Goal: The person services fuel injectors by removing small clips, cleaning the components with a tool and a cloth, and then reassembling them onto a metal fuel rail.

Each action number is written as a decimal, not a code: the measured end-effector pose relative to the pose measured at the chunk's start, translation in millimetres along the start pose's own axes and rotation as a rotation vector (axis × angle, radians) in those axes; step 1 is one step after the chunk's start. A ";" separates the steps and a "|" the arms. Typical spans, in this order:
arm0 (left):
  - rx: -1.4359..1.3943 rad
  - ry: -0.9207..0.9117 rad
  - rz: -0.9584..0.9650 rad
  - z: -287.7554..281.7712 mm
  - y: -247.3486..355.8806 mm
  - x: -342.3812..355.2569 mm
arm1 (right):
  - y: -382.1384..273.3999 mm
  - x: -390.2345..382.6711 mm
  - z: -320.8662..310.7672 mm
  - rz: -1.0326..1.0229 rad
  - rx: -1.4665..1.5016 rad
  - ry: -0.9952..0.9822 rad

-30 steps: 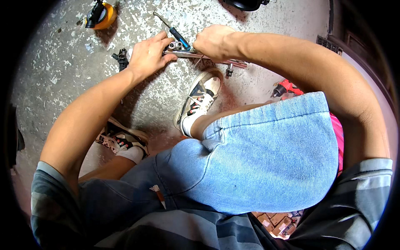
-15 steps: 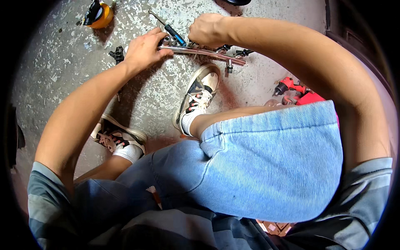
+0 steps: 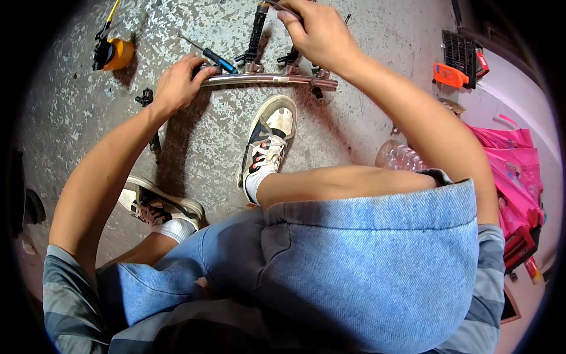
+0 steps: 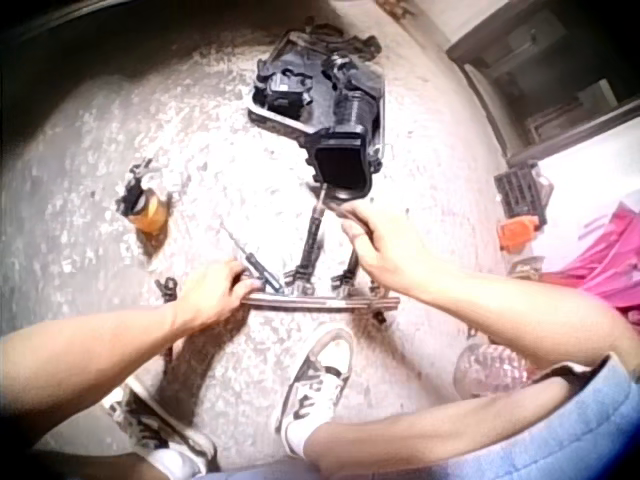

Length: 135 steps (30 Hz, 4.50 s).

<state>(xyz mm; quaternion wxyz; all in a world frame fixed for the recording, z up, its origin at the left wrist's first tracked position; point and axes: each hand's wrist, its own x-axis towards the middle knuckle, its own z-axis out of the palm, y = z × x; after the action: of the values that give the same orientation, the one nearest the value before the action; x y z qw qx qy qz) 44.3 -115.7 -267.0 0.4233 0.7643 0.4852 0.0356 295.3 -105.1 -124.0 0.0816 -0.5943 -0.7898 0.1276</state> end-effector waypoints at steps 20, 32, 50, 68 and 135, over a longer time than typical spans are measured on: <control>-0.042 -0.202 -0.212 -20.7 20.6 16.9 | 36.1 -44.3 85.3 0.820 1.003 0.082; 0.031 0.056 -0.004 -1.3 4.1 0.9 | 41.3 -55.3 55.7 0.794 1.184 0.392; -0.003 0.139 -0.016 1.6 15.7 -3.7 | 14.8 -18.3 109.2 0.577 0.617 -0.026; -0.071 0.262 0.109 12.7 15.5 -26.1 | -19.2 -79.4 111.7 0.424 0.576 0.237; 0.106 0.201 0.275 16.9 -4.0 -15.0 | -49.8 -33.8 55.7 0.267 0.952 -0.511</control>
<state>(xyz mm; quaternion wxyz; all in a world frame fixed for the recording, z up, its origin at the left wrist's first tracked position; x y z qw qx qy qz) 41.4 -136.9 -275.2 0.3227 0.8373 0.4172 0.1438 243.5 -156.4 -161.6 0.1303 -0.5369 -0.5577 0.6195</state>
